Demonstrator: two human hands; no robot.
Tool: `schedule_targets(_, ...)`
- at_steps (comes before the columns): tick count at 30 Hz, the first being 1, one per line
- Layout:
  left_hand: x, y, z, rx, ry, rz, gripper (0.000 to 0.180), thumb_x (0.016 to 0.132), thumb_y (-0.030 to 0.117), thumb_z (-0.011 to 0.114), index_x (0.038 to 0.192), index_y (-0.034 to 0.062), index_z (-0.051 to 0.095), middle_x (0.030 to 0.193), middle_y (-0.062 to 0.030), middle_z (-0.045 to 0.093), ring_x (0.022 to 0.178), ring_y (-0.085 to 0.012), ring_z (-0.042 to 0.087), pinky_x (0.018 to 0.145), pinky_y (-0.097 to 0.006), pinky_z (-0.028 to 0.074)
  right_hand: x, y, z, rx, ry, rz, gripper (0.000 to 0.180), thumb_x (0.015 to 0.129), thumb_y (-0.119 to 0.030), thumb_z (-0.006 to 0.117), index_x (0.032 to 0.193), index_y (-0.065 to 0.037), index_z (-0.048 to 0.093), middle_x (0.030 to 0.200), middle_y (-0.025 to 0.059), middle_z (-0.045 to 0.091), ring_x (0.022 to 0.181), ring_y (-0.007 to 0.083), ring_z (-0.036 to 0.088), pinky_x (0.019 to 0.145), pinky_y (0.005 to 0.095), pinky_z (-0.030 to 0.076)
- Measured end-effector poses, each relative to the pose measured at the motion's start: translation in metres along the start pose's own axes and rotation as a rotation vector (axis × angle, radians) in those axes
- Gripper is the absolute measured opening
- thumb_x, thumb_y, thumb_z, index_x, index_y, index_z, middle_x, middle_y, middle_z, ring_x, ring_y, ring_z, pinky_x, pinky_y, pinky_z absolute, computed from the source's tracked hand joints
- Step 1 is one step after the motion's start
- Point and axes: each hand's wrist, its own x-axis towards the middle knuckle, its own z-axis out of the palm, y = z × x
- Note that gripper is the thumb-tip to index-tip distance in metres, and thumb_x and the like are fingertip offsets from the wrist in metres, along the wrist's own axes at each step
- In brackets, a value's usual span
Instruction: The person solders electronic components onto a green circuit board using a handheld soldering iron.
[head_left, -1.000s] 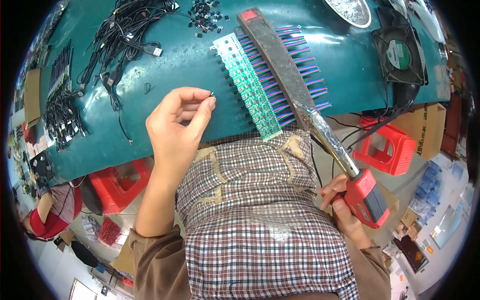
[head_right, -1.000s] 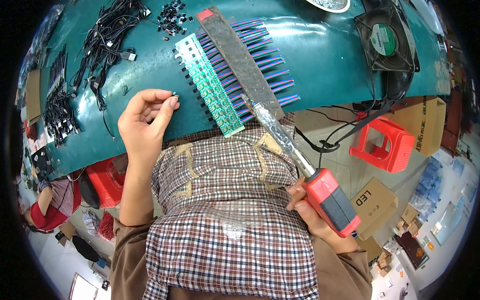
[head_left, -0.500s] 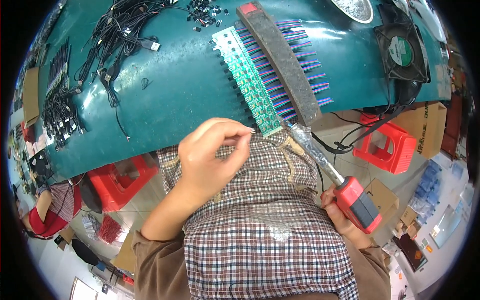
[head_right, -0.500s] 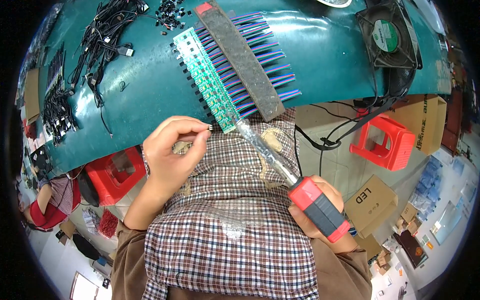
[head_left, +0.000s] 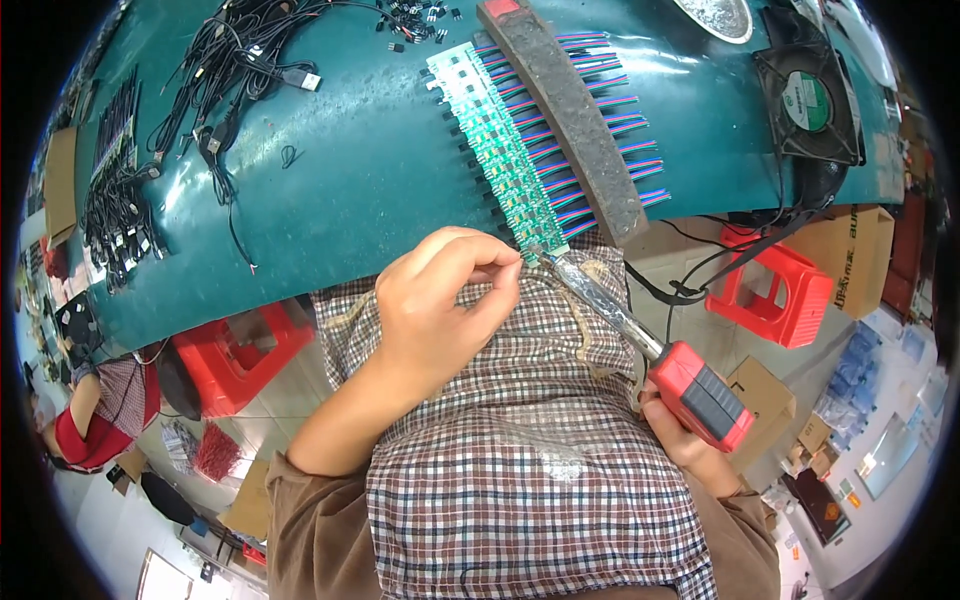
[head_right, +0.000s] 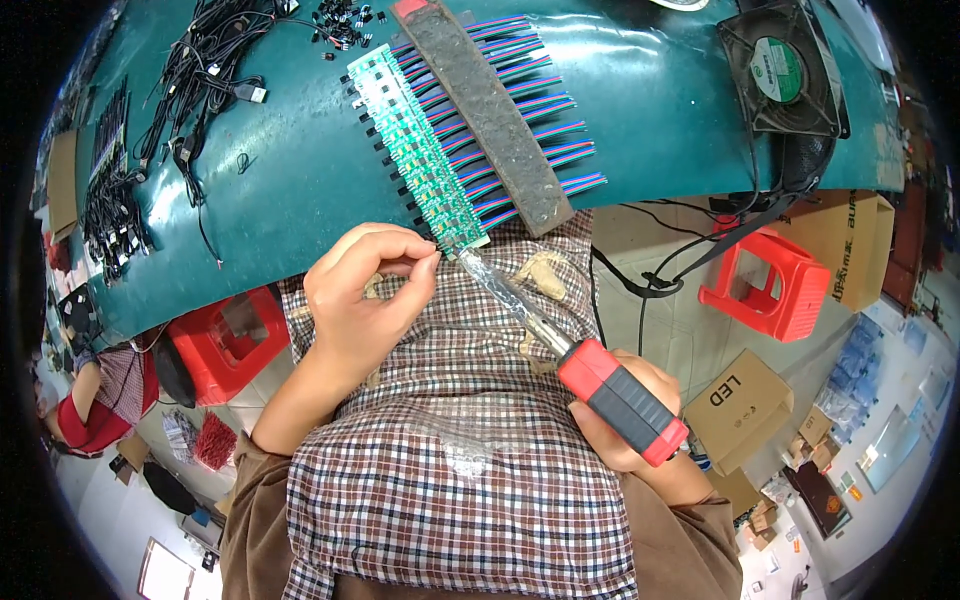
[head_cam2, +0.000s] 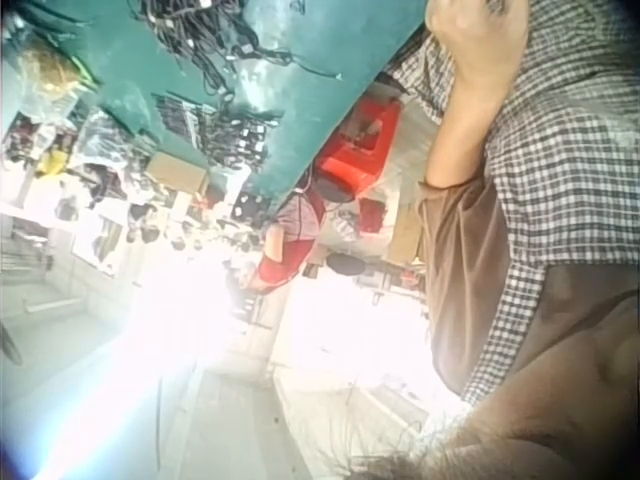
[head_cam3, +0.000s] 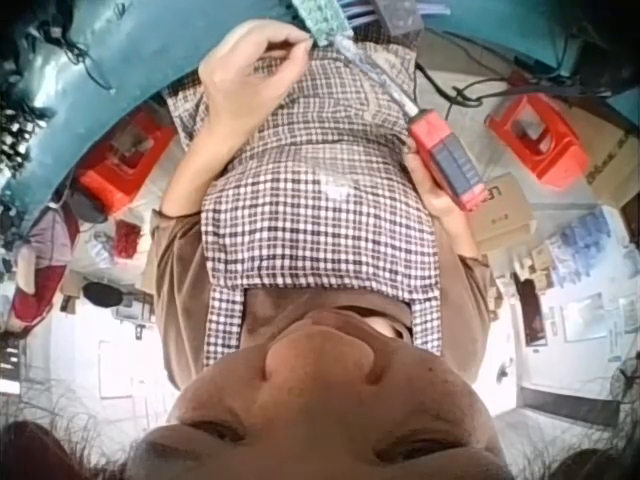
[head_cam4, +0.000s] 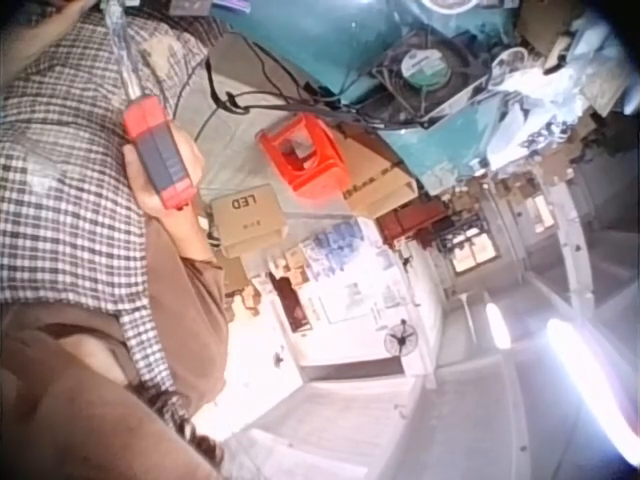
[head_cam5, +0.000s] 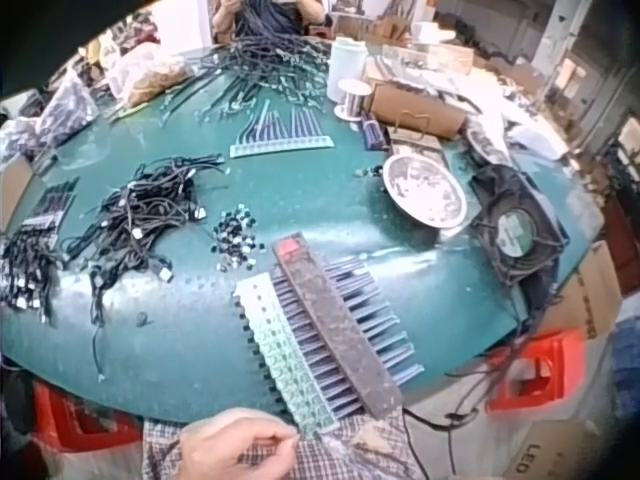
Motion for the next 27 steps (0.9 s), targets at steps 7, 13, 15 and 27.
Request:
schedule_targets(7, 0.001, 0.001, 0.001, 0.012, 0.015, 0.007, 0.016, 0.076, -0.006, 0.075, 0.087, 0.0024, 0.069, 0.083, -0.0076, 0.071, 0.071, -0.0161, 0.072, 0.063, -0.027, 0.06, 0.01, -0.005, -0.002, -0.019, -0.048, -0.039, 0.028, 0.069, -0.004, 0.078, 0.094, 0.001, 0.066, 0.085, 0.014, 0.066, 0.074, 0.0342, 0.068, 0.07, 0.0402, 0.056)
schedule_targets(13, 0.002, 0.0, 0.002, 0.015, 0.014, 0.005, 0.015, 0.076, -0.006, 0.075, 0.086, 0.0025, 0.069, 0.082, -0.0078, 0.07, 0.07, -0.0162, 0.072, 0.062, -0.027, 0.06, 0.013, -0.007, -0.002, -0.042, -0.056, -0.061, 0.027, 0.067, -0.003, 0.078, 0.092, 0.0, 0.066, 0.083, 0.0138, 0.065, 0.072, 0.0336, 0.067, 0.068, 0.039, 0.056)
schedule_targets(15, 0.002, 0.001, 0.001, 0.017, 0.015, 0.003, 0.016, 0.076, -0.006, 0.075, 0.086, 0.0026, 0.069, 0.082, -0.0078, 0.07, 0.07, -0.0161, 0.072, 0.062, -0.027, 0.06, 0.013, -0.008, -0.003, -0.035, -0.059, -0.045, 0.027, 0.067, -0.002, 0.077, 0.092, 0.0, 0.066, 0.083, 0.0138, 0.065, 0.072, 0.0335, 0.067, 0.068, 0.0386, 0.056)
schedule_targets(27, 0.002, 0.001, 0.002, 0.014, 0.022, -0.001, 0.017, 0.074, -0.008, 0.075, 0.086, 0.0026, 0.069, 0.082, -0.0077, 0.07, 0.07, -0.0157, 0.071, 0.062, -0.026, 0.06, 0.016, -0.012, -0.004, -0.081, -0.042, -0.111, 0.026, 0.068, -0.005, 0.078, 0.09, 0.001, 0.065, 0.081, 0.0121, 0.064, 0.07, 0.0309, 0.066, 0.065, 0.037, 0.055)
